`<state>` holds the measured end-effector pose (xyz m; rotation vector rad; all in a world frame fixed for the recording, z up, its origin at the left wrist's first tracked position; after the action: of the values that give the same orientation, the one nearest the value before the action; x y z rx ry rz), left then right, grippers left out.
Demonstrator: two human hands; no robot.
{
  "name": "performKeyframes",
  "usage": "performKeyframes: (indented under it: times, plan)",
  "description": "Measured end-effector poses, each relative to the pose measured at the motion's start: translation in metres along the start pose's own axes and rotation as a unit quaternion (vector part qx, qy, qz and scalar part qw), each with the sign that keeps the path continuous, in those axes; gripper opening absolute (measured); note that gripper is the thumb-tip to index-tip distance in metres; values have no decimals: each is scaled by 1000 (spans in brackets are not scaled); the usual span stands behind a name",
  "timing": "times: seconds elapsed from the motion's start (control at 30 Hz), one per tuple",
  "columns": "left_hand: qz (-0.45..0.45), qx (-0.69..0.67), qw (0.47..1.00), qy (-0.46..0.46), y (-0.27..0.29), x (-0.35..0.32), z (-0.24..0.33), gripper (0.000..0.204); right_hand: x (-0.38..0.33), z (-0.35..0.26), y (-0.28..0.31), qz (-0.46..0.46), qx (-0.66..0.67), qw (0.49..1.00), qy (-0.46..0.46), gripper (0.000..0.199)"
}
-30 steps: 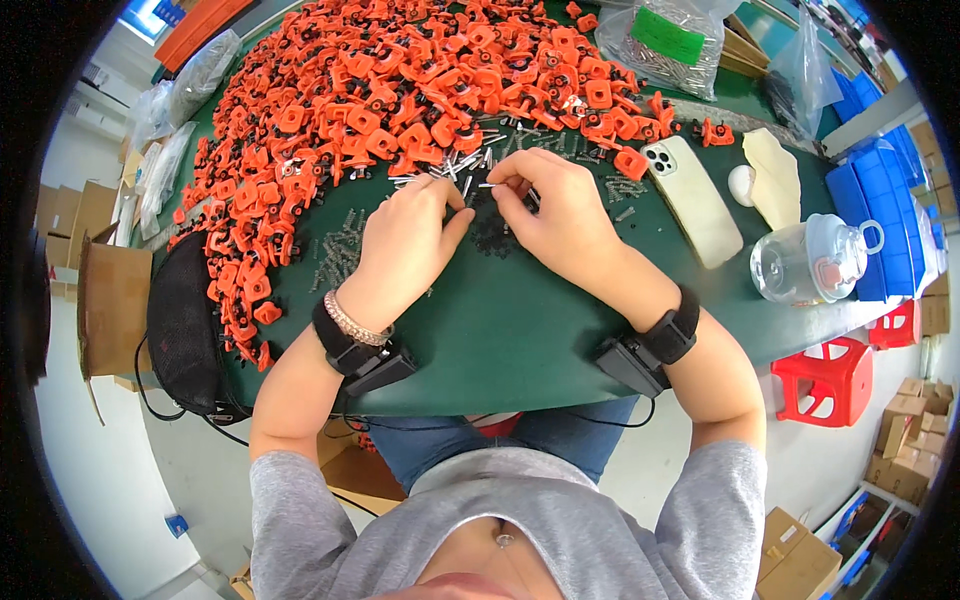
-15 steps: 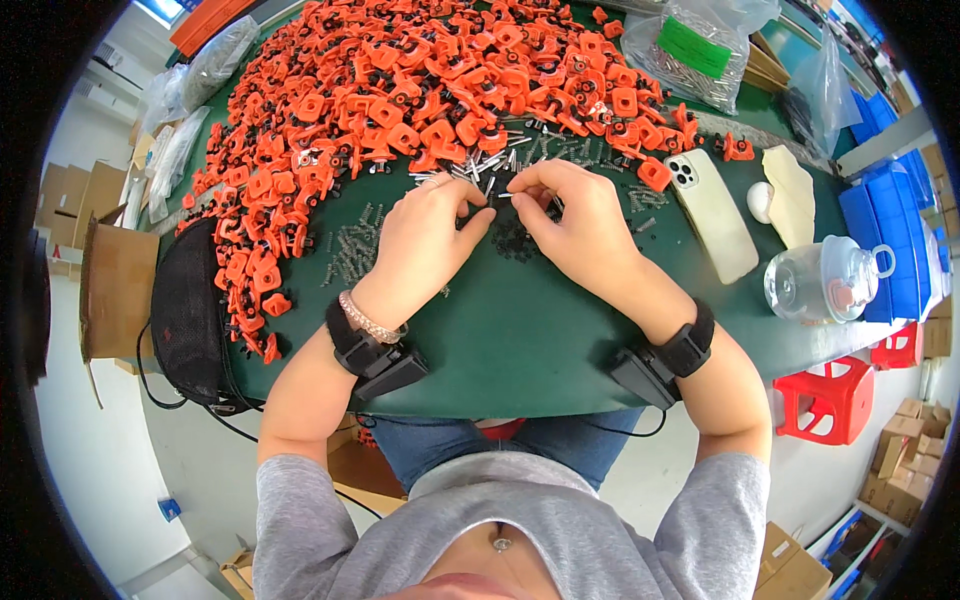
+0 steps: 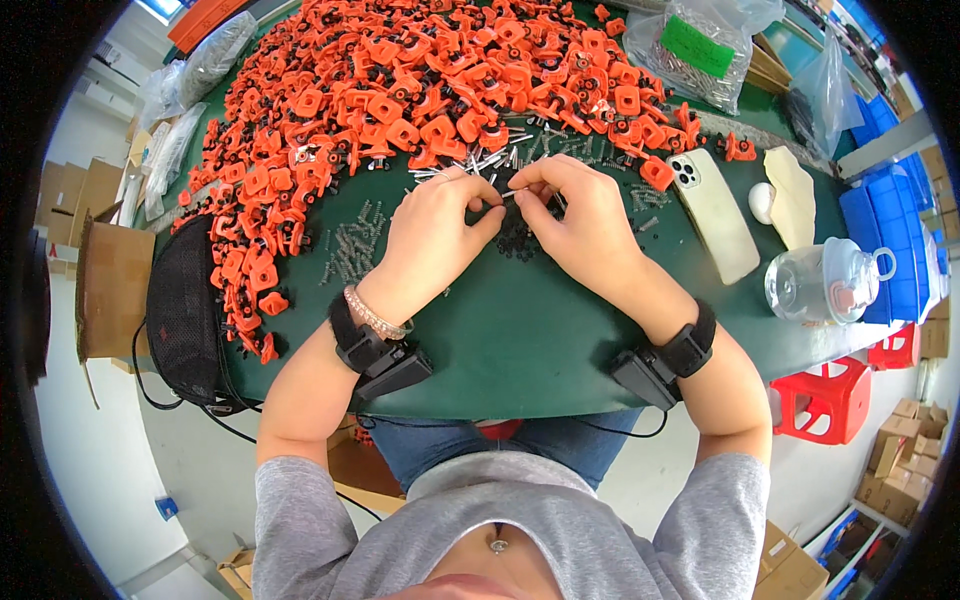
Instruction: Insert metal pins or screws into red plastic components on a workbench.
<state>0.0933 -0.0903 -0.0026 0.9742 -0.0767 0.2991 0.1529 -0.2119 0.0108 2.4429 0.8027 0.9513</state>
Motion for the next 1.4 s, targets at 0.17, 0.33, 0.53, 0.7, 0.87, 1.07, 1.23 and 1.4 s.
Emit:
performKeyframes:
  times: [0.17, 0.33, 0.53, 0.7, 0.87, 1.07, 1.23, 1.4]
  plan:
    - [40, -56, 997, -36, 12, -3, 0, 11, -2, 0, 5, 36, 23, 999, -13, 9]
    - [-40, -234, 970, 50, 27, -14, 2, 8, -7, -18, 17, 69, 69, 995, 6, 8]
    - [-46, -265, 960, 75, 28, -17, 1, 8, -5, -31, 21, 64, 28, 996, 49, 9]
    - [-38, -267, 961, 68, 28, -14, 0, 8, -3, -27, 17, 49, 11, 998, 48, 8]
    - [-38, -249, 966, 55, 31, -13, 2, 8, -4, -23, 15, 56, 28, 997, 40, 8]
    - [-31, -248, 967, 49, 30, -14, 1, 8, -5, -24, 11, 36, 32, 998, 30, 8]
    - [-48, -250, 966, 52, 29, -16, 4, 9, -7, -24, 7, 16, 27, 999, 21, 9]
    - [-62, -329, 940, 68, 21, -17, -2, 12, -13, -10, -4, -11, 201, 978, -54, 14]
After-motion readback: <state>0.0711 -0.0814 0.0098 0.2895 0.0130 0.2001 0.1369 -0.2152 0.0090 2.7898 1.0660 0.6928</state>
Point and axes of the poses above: each hand's wrist, its own x-axis towards the middle knuckle, its own y-axis out of the back of the hand, z = x × y, the point moved 6 cm from there along x, towards the middle knuckle, and after that the axes turned 6 degrees about y, right-handed, at the moved point
